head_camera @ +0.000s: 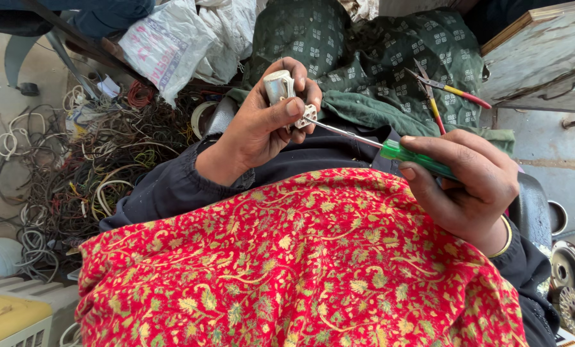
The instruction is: The person sits on the floor and uses pliers and a screwdriver to adjust and tighten connections on a small white electrical component. They repeatedly probe the terminals and rotate the screwdriver to secure the internal wiring.
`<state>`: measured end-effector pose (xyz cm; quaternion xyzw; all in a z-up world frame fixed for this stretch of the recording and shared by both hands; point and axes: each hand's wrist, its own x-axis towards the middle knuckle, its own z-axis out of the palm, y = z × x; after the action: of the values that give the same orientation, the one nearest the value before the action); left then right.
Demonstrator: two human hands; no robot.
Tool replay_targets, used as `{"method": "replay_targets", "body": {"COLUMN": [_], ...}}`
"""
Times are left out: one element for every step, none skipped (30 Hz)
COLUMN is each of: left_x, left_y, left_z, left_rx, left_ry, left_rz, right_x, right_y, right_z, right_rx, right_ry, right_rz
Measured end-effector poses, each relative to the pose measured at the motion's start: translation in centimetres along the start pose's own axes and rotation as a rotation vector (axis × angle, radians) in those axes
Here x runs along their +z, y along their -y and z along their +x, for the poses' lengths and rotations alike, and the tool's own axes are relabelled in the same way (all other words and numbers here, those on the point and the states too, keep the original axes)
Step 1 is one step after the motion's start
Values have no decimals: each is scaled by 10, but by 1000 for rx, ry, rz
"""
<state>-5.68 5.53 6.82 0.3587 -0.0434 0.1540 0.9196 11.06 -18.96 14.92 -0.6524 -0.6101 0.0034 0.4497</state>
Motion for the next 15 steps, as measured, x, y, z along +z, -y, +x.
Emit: {"method": "replay_targets", "body": {"left_x": [0,0,0,-1,-1,-1,-1,-1,-1,0,0,0,1,1,1], "left_y": [0,0,0,0,0,0,0,0,0,-1,-1,-1,-1,-1,-1], "left_z": [1,1,1,1,1,1,0,0,0,0,0,1,1,1,1], "left_rx": [1,3,3,3,3,4,5,7,9,10,12,14,17,19,14], "left_ry": [3,5,6,7,8,4,1,-3,-4,-4,-4,-8,-12,-15,-18], "left_rz": [-2,-5,-2,0,1,6,11,16,21,25,29,39,47,56,51], "right_x": [0,0,0,0,0,0,0,0,0,0,0,-1,-1,-1,-2], "right_y": [0,0,0,-1,-1,-1,-1,-2,-3,-4,-4,-5,-5,-6,-6], "right_z": [0,1,1,1,0,0,0,-1,-2,-2,-3,-4,-5,-6,-6], "right_rx": [3,5,8,10,11,11,10,11,11,12,8,3,-1,-2,-4], "right_ry": [2,3,5,7,4,2,0,0,-1,-2,3,8,14,15,17], "right_rz": [0,0,-1,-1,-2,-2,-3,2,6,10,8,5,2,2,2]}}
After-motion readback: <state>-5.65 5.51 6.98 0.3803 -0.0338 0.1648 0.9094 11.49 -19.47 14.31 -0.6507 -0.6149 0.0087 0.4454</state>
